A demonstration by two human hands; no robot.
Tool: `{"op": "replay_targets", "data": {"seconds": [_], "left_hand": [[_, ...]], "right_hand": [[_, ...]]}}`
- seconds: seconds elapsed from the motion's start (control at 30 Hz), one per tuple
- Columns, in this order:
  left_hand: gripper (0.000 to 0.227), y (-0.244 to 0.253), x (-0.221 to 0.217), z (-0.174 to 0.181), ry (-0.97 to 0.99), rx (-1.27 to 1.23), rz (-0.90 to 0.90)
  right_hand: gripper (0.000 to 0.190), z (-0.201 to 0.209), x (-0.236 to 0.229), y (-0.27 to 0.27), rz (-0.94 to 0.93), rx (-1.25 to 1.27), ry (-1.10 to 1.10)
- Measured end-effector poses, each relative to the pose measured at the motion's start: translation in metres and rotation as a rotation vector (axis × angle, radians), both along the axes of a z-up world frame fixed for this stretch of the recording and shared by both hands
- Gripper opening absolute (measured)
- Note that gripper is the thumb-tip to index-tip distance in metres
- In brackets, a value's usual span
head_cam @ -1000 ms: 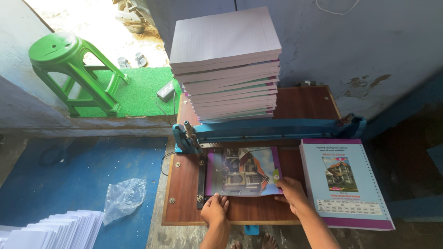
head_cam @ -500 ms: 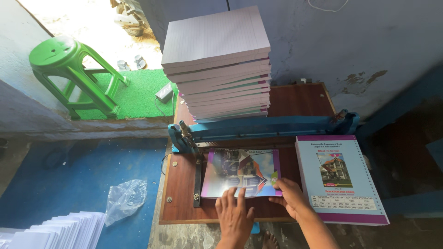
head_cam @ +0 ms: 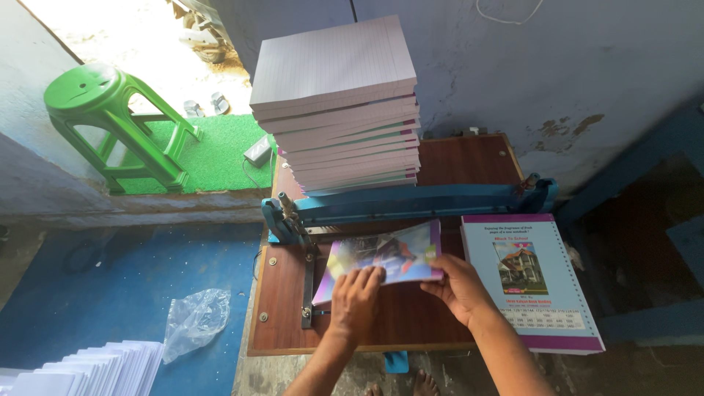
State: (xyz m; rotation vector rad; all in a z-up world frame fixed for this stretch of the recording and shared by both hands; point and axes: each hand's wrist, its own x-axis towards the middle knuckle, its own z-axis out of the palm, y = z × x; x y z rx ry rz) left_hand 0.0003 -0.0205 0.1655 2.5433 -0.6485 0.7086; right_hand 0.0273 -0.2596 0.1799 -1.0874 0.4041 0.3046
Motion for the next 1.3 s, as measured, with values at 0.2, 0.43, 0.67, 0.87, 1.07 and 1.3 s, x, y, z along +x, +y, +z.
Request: {"op": "replay_targets", "data": {"seconds": [0.2, 0.43, 0.67, 0.87, 1.07, 1.3], "left_hand": [[0.039, 0.006, 0.020, 0.068, -0.111, -0.085, -0.005], [0.020, -0.002, 0.014, 0.134, -0.009, -0.400, -0.008], [0.016, -0.017, 0.024, 0.147, 0.569, -1.028, -0.064], [0.027, -0.032, 0.042, 0.116, 0.811, -1.361, -0.097], [0.028, -0.083, 0.035, 0.063, 0.864, -1.366, -0.054], [0.029, -0.151, 0.012, 0.049, 1.149, -1.109, 0.208]], "right_hand": [[0.052, 0.035, 0.000, 0.003, -0.028, 0.043, -0.195], [0.066, 0.032, 0.005, -0.011, -0.042, -0.328, -0.286], [0.065, 0.053, 0.013, -0.032, 0.098, -0.518, -0.348], [0.041, 0.057, 0.004, -0.065, 0.009, -0.374, -0.346], [0.043, 0.044, -0.016, -0.112, -0.026, -0.594, -0.282], [0.047, 0.029, -0.048, -0.182, -0.031, -0.889, 0.143]]}}
